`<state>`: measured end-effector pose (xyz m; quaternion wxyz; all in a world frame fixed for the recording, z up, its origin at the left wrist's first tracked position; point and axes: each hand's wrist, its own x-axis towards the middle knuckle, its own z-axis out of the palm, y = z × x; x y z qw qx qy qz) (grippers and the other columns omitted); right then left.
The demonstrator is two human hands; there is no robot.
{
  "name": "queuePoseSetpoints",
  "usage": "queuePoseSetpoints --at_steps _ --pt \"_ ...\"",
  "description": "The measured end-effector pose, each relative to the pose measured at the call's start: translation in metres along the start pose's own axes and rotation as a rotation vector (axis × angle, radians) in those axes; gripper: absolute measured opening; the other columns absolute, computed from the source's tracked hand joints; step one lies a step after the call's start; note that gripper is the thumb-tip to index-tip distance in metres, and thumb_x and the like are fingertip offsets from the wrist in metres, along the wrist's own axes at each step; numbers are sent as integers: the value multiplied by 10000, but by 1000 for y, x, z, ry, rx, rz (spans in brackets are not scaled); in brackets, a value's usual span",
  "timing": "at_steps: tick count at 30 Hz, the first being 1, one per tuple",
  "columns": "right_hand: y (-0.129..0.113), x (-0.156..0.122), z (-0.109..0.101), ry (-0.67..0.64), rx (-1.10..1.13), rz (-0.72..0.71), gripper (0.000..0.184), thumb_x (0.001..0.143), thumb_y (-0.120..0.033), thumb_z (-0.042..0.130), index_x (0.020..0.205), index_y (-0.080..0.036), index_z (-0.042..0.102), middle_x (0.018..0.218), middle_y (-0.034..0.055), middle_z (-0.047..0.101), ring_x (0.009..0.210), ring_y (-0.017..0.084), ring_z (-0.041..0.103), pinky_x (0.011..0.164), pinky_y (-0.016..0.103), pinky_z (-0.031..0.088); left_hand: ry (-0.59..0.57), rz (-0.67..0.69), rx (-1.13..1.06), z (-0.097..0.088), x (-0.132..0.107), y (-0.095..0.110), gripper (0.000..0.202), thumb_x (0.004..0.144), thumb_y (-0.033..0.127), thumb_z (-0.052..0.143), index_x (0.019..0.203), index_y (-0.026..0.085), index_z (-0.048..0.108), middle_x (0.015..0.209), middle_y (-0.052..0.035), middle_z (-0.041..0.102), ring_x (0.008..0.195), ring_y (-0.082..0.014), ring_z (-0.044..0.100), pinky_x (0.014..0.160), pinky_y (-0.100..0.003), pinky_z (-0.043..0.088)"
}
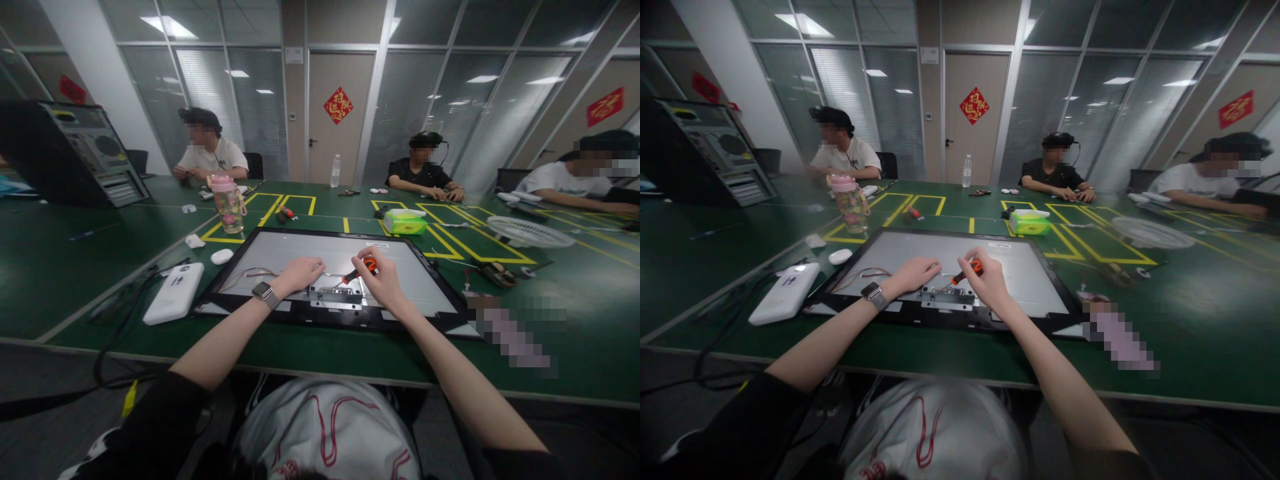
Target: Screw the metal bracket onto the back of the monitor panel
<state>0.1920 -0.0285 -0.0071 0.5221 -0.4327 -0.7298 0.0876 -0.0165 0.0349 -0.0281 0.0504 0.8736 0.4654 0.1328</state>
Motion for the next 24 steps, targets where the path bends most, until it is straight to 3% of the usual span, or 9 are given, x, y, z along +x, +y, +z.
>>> queuePoseSetpoints --at_steps 8,11,14,24 --pt "3 0 -1 2 10 -35 106 804 -225 487 898 -194 525 644 -28 514 533 113 480 558 235 378 -5 -19 17 -1 0 0 429 949 432 285 1002 196 640 919 -83 699 832 -228 636 700 -291 436" --pt "4 -3 3 -89 14 -94 200 767 -160 459 955 -192 522 689 -14 540 586 124 519 592 242 409 -10 -16 24 -2 0 2 425 949 419 284 1014 194 639 931 -83 698 838 -228 637 698 -291 437" --pt "5 -6 8 -156 -25 -158 158 799 -176 461 936 -197 538 702 2 566 630 137 557 601 245 422 -11 -23 17 -3 0 4 424 948 417 291 1028 189 640 948 -86 699 856 -223 637 711 -283 438" --pt "10 1 1 74 -15 -30 100 849 -258 489 872 -196 564 726 11 614 629 138 568 628 261 438 -10 -4 4 -1 0 1 415 952 406 286 1028 195 636 930 -87 698 814 -216 632 703 -281 433"
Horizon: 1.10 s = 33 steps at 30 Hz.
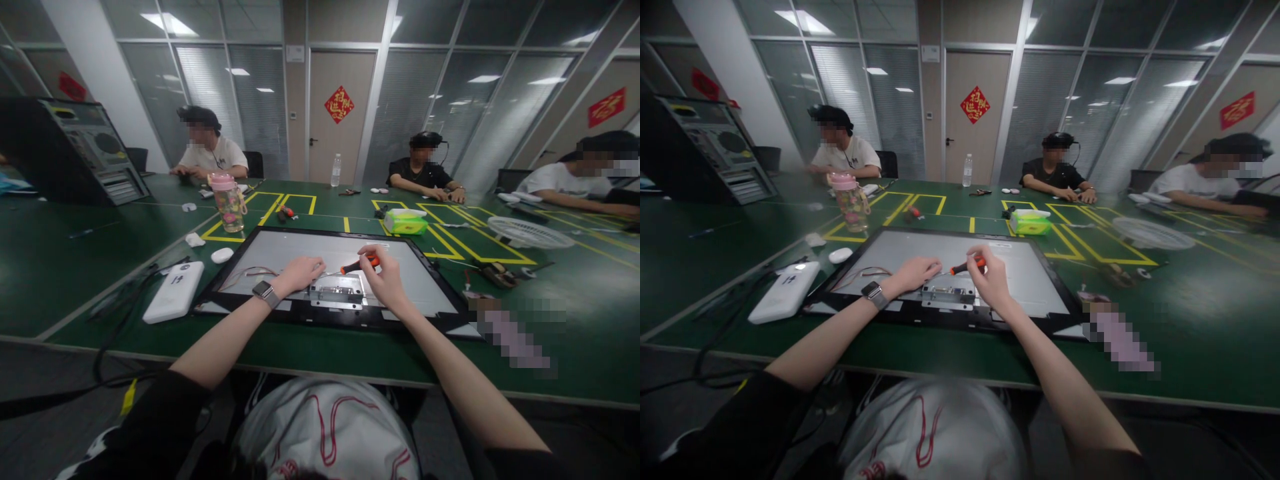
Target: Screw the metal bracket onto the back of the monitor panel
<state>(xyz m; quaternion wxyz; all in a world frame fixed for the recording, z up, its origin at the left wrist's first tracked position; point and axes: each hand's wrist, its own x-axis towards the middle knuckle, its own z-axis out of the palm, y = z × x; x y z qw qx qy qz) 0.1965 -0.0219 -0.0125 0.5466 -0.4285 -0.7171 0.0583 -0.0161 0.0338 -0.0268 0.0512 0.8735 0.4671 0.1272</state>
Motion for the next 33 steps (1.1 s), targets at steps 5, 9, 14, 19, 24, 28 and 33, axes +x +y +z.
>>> queuePoseSetpoints --at_steps 5,9,14,19,24,28,33 --pt "2 4 -3 103 66 75 104 835 -277 505 840 -196 571 738 6 608 656 144 585 656 272 441 -17 -20 5 -3 -1 3 395 949 375 296 1027 193 639 922 -87 696 816 -212 629 696 -274 430" --pt "1 6 -3 180 175 186 129 812 -314 554 785 -189 562 657 -14 561 581 125 521 583 253 403 -6 -21 -92 -7 -1 -1 423 935 441 313 1035 196 642 946 -73 689 828 -202 612 697 -268 418" --pt "11 11 -2 311 297 338 227 766 -379 614 685 -181 539 576 -33 480 535 112 448 524 243 357 -86 -22 -238 -11 0 -10 511 853 592 412 1097 195 623 791 -27 645 670 -163 559 596 -251 379" --pt "14 9 4 223 289 303 281 792 -432 594 681 -180 537 566 -35 478 535 111 431 532 238 356 -68 -15 -205 -5 2 -10 480 868 564 398 1033 195 656 817 -39 648 695 -166 556 605 -253 368" --pt "7 3 10 142 239 227 277 836 -426 560 706 -182 540 604 -31 493 564 116 448 595 250 378 -15 -14 -141 0 0 -3 424 917 462 349 1051 188 644 924 -65 682 798 -193 600 688 -268 412" --pt "8 1 11 110 216 199 257 843 -412 559 722 -185 542 618 -25 506 601 128 466 613 251 377 -13 3 -104 0 0 -2 419 932 445 323 1063 197 634 1008 -70 687 885 -214 617 757 -286 435" --pt "6 1 10 81 197 188 239 847 -395 555 730 -187 545 624 -24 500 594 125 452 595 248 367 -18 7 -96 1 1 -3 445 940 459 300 1090 191 621 1070 -81 679 953 -230 619 787 -294 443"
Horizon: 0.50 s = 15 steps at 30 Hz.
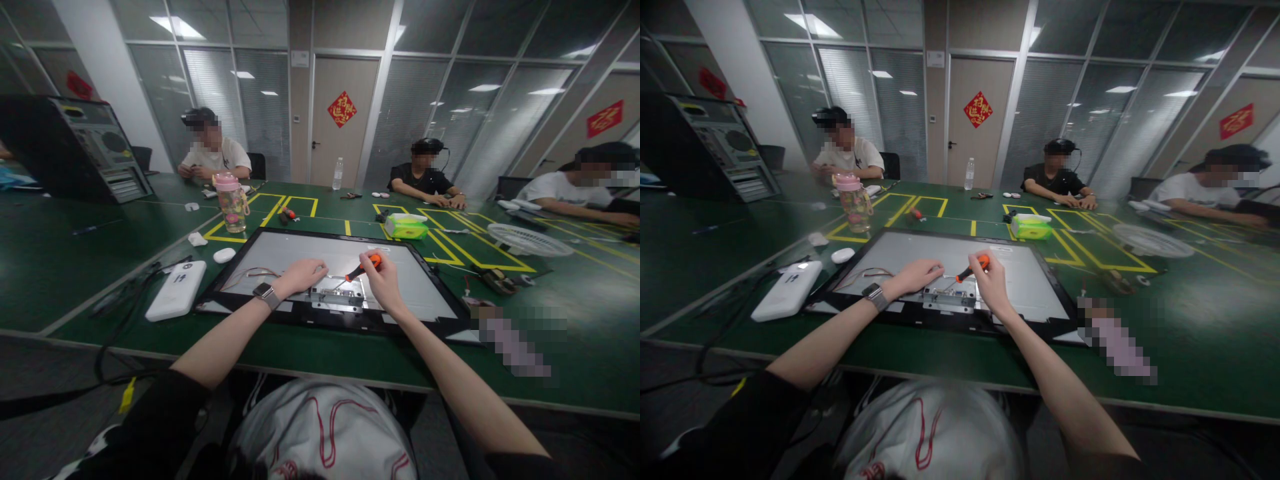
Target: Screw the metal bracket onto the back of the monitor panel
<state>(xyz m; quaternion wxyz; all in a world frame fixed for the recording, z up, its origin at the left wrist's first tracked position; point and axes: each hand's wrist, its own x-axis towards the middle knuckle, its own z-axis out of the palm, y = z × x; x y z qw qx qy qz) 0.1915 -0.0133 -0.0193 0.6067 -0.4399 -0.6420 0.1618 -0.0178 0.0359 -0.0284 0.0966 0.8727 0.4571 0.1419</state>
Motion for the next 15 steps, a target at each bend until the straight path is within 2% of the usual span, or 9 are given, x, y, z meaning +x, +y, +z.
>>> queuePoseSetpoints --at_steps 9,15 --pt "-7 -3 1 -39 -26 -36 216 856 -375 539 738 -195 528 593 -31 503 560 120 453 565 244 368 8 -1 5 1 0 1 451 938 467 304 1062 181 630 1035 -88 684 913 -226 621 772 -293 444" --pt "-23 2 2 -152 -128 -142 219 866 -382 522 739 -205 500 579 -29 513 533 119 452 548 239 362 37 22 19 2 0 0 438 939 468 294 1041 194 620 1013 -80 684 876 -228 620 734 -299 439"
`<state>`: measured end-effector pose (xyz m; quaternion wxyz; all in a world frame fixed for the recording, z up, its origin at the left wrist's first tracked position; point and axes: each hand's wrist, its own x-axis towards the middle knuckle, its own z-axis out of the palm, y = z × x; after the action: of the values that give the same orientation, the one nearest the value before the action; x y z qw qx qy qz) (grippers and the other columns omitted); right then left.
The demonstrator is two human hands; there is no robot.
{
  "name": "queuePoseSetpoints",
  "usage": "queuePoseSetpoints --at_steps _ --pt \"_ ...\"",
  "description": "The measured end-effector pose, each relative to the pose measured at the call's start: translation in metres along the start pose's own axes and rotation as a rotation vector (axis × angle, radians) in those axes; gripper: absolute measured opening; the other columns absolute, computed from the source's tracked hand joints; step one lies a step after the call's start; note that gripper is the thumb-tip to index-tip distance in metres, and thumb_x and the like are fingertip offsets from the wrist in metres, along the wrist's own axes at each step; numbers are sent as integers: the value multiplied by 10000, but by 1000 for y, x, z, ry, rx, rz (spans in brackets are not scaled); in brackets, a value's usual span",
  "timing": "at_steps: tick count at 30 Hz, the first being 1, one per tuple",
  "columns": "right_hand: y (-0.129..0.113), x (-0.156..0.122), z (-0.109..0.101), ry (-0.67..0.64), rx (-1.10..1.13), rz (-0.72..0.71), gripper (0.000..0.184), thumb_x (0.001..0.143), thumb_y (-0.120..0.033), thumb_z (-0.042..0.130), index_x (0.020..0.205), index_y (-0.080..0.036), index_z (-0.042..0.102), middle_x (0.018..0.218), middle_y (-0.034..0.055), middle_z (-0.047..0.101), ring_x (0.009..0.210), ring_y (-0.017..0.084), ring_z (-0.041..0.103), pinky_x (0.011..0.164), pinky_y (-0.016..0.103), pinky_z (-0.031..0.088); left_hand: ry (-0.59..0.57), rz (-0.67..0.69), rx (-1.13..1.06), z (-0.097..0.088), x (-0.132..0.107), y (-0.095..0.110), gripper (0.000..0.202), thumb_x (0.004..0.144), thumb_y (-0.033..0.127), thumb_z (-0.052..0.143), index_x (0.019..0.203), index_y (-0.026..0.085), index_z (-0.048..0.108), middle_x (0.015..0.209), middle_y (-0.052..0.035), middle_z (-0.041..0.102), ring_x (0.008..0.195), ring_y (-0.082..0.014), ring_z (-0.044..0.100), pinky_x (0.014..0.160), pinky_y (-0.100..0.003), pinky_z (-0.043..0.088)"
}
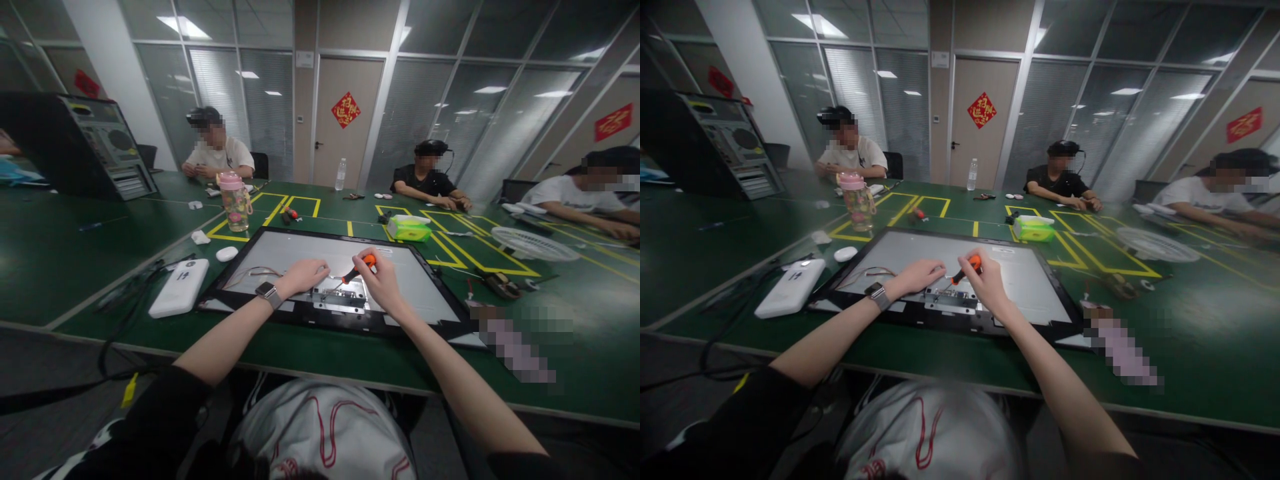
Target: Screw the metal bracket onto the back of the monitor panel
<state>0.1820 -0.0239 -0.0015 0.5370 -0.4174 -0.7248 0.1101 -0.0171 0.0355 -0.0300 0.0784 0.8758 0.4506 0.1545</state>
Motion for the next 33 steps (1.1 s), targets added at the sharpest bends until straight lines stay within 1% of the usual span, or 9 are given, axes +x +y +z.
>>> queuePoseSetpoints --at_steps 9,14,17,20,24,26,29,31,33 --pt "-20 14 9 -288 24 -122 234 936 -368 342 856 -208 493 697 0 575 644 151 541 651 269 400 -26 4 11 1 2 -1 432 945 432 286 989 177 633 961 -85 684 862 -222 623 737 -295 448" --pt "-24 34 19 -261 22 -166 208 902 -322 402 792 -191 521 764 27 561 712 154 522 680 271 403 -3 -32 25 7 3 -5 440 936 464 290 992 175 618 887 -98 685 803 -253 634 679 -318 450" --pt "-22 38 24 -274 121 -94 187 906 -314 418 913 -185 553 737 4 554 655 132 509 636 250 403 -3 -43 32 8 3 -6 434 929 472 301 994 176 612 883 -101 684 796 -260 637 670 -319 449" --pt "-17 35 29 -179 129 -82 198 892 -339 478 982 -191 575 654 -27 495 598 122 465 611 241 388 -11 -26 45 7 3 -6 414 935 438 296 1025 177 603 906 -102 685 810 -259 638 686 -320 452" --pt "-9 29 32 -46 58 -113 205 837 -382 587 900 -189 610 637 -27 495 563 118 435 598 250 371 -7 6 46 4 1 -4 405 943 404 281 1084 185 592 992 -104 681 872 -258 634 731 -330 456" --pt "-6 27 32 -37 39 -149 222 872 -377 530 948 -186 614 704 -3 543 601 129 467 627 262 384 -15 -1 38 3 1 -4 412 943 412 282 1086 189 597 998 -103 682 883 -256 633 742 -330 456" --pt "-5 25 29 -68 72 -214 298 945 -319 365 1087 -194 595 863 42 591 765 160 534 728 288 409 -30 -21 33 3 1 -3 418 945 425 286 1072 189 606 992 -100 685 891 -252 634 755 -325 456" --pt "-5 25 27 -68 118 -231 322 957 -283 328 1106 -198 600 854 42 581 810 166 537 763 298 410 -34 -28 44 2 1 -2 422 946 430 284 1068 187 606 993 -102 685 890 -255 636 754 -329 459" --pt "-6 26 25 -46 139 -228 291 944 -265 375 1078 -195 623 777 25 552 762 159 517 751 296 409 -33 -28 58 2 1 -1 421 946 433 283 1068 190 604 996 -101 685 892 -259 637 751 -333 461"
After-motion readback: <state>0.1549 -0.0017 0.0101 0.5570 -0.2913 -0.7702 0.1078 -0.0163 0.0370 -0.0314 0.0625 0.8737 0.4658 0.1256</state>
